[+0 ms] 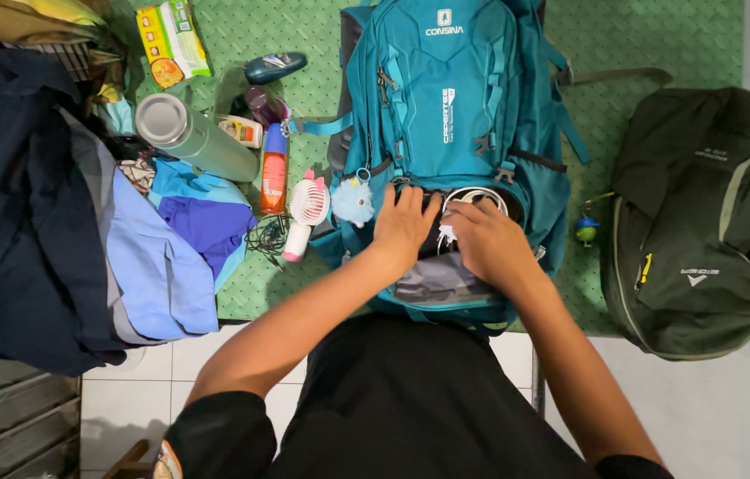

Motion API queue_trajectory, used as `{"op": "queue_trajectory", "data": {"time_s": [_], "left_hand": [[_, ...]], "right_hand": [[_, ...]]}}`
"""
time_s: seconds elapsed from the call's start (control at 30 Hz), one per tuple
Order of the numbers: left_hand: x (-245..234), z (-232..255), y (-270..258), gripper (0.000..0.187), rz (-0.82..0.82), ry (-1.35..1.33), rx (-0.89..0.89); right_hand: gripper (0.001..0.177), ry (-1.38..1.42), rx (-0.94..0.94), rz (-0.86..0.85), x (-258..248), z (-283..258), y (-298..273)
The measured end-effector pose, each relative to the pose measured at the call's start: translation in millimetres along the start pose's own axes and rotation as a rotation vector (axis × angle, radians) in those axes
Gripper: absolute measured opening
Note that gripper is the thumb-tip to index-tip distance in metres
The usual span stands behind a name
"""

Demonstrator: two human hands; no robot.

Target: The person unzips a teal backpack lying on a green mat, places a wallet into a front pocket, coils a white charging cable around its charger plug, and puts the charger and cable into the pocket. They then add a small pink handheld fan and a hairbrush, and zip the pockets closed.

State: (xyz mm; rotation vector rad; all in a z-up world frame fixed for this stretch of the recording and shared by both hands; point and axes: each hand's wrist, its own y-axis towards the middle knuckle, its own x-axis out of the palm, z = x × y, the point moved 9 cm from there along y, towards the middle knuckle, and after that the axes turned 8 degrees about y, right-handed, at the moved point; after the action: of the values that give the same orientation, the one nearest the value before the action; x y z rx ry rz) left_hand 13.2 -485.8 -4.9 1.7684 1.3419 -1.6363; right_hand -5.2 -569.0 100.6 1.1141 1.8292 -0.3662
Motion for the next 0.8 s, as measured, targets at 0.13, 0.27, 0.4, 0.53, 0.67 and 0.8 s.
{"op": "queue_trajectory", "data": {"time_s": [0.13, 0.27, 0.4, 0.53, 0.67, 0.8], "left_hand": [[-17.8, -2.3, -9.8, 0.075, 0.167, 0.078, -0.119], [-28.3, -3.0, -21.5, 0.071, 0.221, 0.067, -0.153], [-40.6, -22.7, -54.4, 0.037, 0.372, -0.265, -0.041], [-31.1, -87.1, -113.6, 0.026, 0.647, -0.805, -0.302], [14.8, -135.5, -152.9, 0.038, 0.627, -0.684, -0.723], [50.3, -140.5, -157.7, 0.058, 0.573, -0.553, -0.82]], "right_hand": [[0.028, 0.141, -0.015, 0.138, -14.0, 8.1, -6.8], [0.022, 0.084, 0.056, 0.177, -22.4, 4.3, -16.2], [0.018, 0.085, 0.048, 0.213, -32.1, -27.0, -12.2], [0.016, 0.18, 0.007, 0.173, -22.3, -63.2, 10.0], [0.012, 0.301, -0.017, 0.125, 6.1, -88.5, 41.5], [0.012, 0.404, 0.024, 0.072, 35.8, -94.0, 54.9]]}}
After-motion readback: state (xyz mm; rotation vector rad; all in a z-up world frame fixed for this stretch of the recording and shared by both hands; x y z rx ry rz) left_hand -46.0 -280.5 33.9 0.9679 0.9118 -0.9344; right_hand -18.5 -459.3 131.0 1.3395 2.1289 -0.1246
